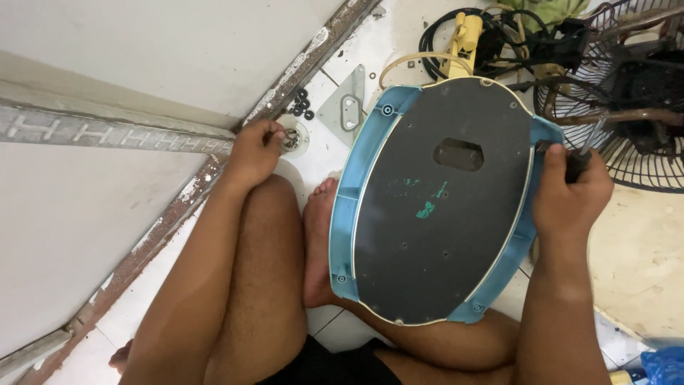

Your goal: Securing multiple screws into the base of a blue electronic device using a manual screwdriver.

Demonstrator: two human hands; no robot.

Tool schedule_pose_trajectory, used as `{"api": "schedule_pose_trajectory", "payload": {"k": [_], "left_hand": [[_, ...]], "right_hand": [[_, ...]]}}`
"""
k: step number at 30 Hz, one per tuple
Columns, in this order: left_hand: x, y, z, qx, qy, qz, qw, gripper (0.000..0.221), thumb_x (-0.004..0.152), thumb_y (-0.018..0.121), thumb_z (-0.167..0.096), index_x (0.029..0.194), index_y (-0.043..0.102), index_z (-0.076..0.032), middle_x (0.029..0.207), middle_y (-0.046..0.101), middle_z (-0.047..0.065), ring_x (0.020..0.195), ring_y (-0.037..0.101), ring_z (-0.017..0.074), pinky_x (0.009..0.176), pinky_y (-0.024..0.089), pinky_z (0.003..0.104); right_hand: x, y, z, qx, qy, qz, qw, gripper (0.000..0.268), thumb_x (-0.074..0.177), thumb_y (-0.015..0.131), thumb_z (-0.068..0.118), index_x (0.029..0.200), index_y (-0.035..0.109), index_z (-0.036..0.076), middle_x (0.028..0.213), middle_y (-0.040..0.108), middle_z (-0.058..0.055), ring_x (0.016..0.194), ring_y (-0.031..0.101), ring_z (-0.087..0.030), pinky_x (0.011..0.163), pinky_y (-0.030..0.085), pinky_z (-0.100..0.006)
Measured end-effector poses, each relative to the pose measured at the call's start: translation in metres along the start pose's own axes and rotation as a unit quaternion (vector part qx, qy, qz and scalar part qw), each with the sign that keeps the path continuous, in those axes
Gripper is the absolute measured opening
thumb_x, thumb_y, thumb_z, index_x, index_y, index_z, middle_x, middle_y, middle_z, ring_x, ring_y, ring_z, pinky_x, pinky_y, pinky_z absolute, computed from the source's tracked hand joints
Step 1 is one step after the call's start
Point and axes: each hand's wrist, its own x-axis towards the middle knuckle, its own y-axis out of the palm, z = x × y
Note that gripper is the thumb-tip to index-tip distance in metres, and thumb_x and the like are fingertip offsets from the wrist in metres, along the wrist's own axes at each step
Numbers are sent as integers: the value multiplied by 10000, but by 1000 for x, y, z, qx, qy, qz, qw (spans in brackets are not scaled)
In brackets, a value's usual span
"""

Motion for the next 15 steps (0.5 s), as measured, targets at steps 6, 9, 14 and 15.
{"api": "schedule_pose_trajectory", "payload": {"k": [6,9,14,15], "left_hand": [[-68,7,-88,-167,171,-49,970,129,1020,567,12,1123,626,-40,1050,637,38,939,607,131,893,504,282],[-111,14,-144,-129,373,15,919,213,854,631,134,986,667,-30,1002,605,96,935,592,233,832,508,325],[-143,59,-143,31,452,39,891,131,856,736,-95,985,742,-118,1051,601,53,1110,573,270,1051,325,471],[-148,68,-140,45,449,13,892,143,876,746,-102,1018,731,-112,1133,610,65,1234,551,301,1171,260,534]], "right_hand": [[-1,-2,7,7,-37,5,999,226,1192,694,10,1006,601,-78,845,571,-115,709,458,-197,669,430,-342],[-3,-5,18,12,-32,15,999,238,1176,695,14,989,577,-76,841,572,-120,710,463,-202,670,431,-341],[-9,-9,37,-16,-36,28,999,210,1129,721,55,994,612,-64,833,586,-123,703,483,-214,658,443,-352],[-9,-9,42,-24,-32,35,999,191,1115,717,55,991,622,-56,817,588,-113,689,482,-205,645,440,-348]]}}
